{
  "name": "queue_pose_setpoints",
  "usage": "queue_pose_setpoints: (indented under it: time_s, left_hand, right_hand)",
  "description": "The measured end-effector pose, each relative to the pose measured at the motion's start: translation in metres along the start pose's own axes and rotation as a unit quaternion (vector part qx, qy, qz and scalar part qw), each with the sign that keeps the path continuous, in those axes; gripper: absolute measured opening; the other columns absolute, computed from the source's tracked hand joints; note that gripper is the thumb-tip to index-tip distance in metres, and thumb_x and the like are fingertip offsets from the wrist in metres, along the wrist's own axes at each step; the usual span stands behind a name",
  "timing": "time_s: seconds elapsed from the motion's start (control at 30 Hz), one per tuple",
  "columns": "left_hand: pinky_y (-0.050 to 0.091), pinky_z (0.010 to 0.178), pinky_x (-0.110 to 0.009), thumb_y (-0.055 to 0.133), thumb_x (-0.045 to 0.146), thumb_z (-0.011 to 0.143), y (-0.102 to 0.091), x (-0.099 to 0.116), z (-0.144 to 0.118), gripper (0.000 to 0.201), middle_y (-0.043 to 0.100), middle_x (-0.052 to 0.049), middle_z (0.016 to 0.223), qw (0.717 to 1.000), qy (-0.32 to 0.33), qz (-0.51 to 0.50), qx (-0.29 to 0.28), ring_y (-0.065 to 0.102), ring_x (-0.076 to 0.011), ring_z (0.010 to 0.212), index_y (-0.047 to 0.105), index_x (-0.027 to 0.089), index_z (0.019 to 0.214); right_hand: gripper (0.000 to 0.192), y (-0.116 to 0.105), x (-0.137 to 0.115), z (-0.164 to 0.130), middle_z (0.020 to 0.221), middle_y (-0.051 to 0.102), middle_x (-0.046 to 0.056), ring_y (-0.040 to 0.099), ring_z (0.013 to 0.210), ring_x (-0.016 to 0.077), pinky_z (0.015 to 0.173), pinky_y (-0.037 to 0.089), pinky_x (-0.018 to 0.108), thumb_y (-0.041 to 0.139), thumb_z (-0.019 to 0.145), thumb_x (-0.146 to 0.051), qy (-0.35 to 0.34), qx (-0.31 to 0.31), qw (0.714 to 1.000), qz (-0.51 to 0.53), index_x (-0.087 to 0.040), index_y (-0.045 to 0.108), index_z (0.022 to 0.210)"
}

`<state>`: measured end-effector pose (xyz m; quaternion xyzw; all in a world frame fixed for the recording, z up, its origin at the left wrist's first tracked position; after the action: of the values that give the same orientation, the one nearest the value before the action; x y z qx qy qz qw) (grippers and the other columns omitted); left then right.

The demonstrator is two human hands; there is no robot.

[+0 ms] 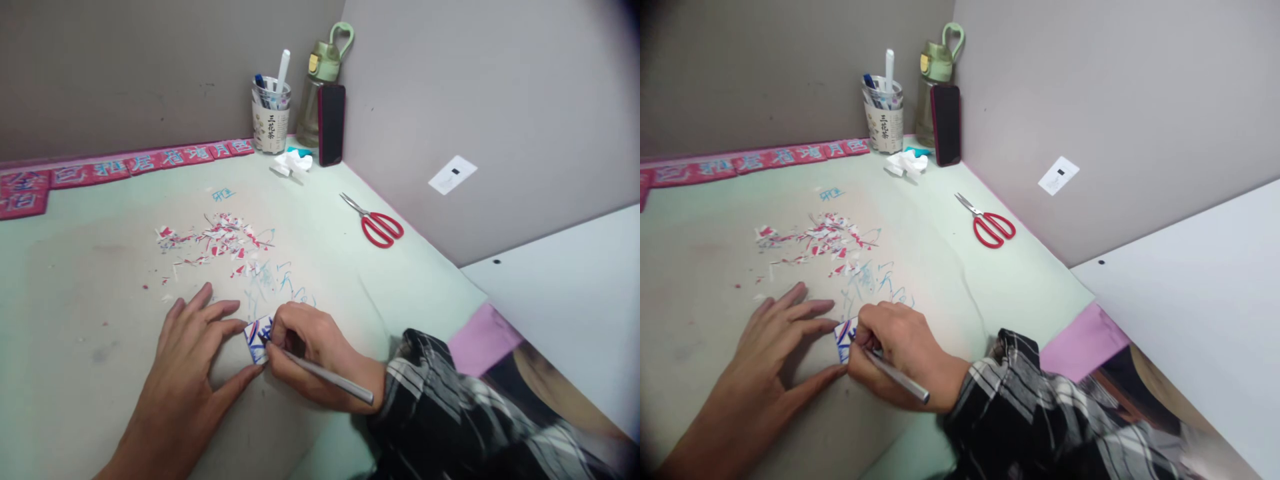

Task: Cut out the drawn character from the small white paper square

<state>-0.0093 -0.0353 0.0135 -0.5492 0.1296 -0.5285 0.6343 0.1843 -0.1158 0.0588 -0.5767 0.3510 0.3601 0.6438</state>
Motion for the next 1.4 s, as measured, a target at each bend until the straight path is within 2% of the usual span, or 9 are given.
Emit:
queue_pose_setpoints:
  time_s: [0.57,0.93,1.1,1.2,1.3,1.4]
  left_hand:
    - [0.023,0.119,-0.070,0.060,0.047,0.092,0.0017,0.0001,0.0021,0.031,0.061,-0.010,0.131,1.000,-0.010,-0.011,-0.006,0.037,-0.0378,0.147,0.055,0.028,0.117]
    - [0.027,0.116,-0.073,0.062,0.048,0.090,0.0008,-0.0004,0.0015,0.033,0.064,-0.011,0.129,1.000,-0.007,-0.004,0.000,0.041,-0.0412,0.144,0.056,0.027,0.114]
    - [0.028,0.113,-0.076,0.060,0.047,0.091,0.0018,0.0048,0.0037,0.024,0.067,-0.015,0.123,1.000,-0.019,0.006,0.016,0.044,-0.0439,0.142,0.052,0.025,0.097]
    - [0.028,0.113,-0.077,0.059,0.052,0.091,0.0012,0.0066,0.0042,0.029,0.068,-0.015,0.120,0.999,-0.025,0.010,0.027,0.045,-0.0448,0.141,0.048,0.026,0.088]
    - [0.027,0.116,-0.075,0.062,0.051,0.089,-0.0013,0.0037,0.0038,0.028,0.068,-0.012,0.123,1.000,-0.025,-0.008,0.004,0.044,-0.0417,0.144,0.049,0.026,0.090]
    - [0.028,0.119,-0.071,0.060,0.043,0.092,-0.0058,-0.0023,0.0037,0.018,0.067,-0.008,0.127,0.999,-0.022,-0.031,-0.035,0.042,-0.0371,0.146,0.052,0.027,0.094]
  right_hand:
    - [0.018,-0.0018,-0.0050,-0.0007,0.071,0.055,-0.003,0.048,0.068,0.0139,0.071,0.039,0.027,0.057,0.082,-0.013,-0.010,-0.023,0.999,-0.027,-0.023,0.044,0.073]
    - [0.020,-0.0021,-0.0062,-0.0011,0.071,0.053,-0.004,0.046,0.067,0.0130,0.071,0.038,0.027,0.058,0.080,-0.010,-0.012,-0.030,0.999,-0.020,-0.022,0.044,0.073]
    - [0.019,-0.0021,-0.0052,-0.0027,0.070,0.051,-0.005,0.045,0.066,0.0122,0.073,0.036,0.027,0.060,0.082,-0.011,-0.022,-0.028,0.999,0.002,-0.022,0.046,0.074]
    - [0.017,-0.0015,-0.0040,-0.0036,0.071,0.052,-0.005,0.046,0.067,0.0127,0.074,0.036,0.028,0.060,0.083,-0.012,-0.020,-0.032,0.999,0.000,-0.021,0.048,0.075]
    - [0.017,-0.0015,-0.0029,-0.0040,0.071,0.051,-0.004,0.046,0.067,0.0132,0.074,0.037,0.028,0.060,0.084,-0.014,-0.016,-0.038,0.999,-0.001,-0.022,0.048,0.075]
    - [0.016,-0.0023,-0.0024,-0.0042,0.070,0.051,-0.004,0.046,0.067,0.0133,0.073,0.037,0.028,0.060,0.083,-0.014,-0.013,-0.039,0.999,-0.002,-0.022,0.048,0.075]
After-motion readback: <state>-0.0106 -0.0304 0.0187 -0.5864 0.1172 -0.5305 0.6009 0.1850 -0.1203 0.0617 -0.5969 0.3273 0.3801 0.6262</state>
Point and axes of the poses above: each hand's wrist, its own z-axis towards the middle knuckle, its own y-axis out of the palm, x = y × z, the point moved 1 cm from there along z, towards the middle knuckle
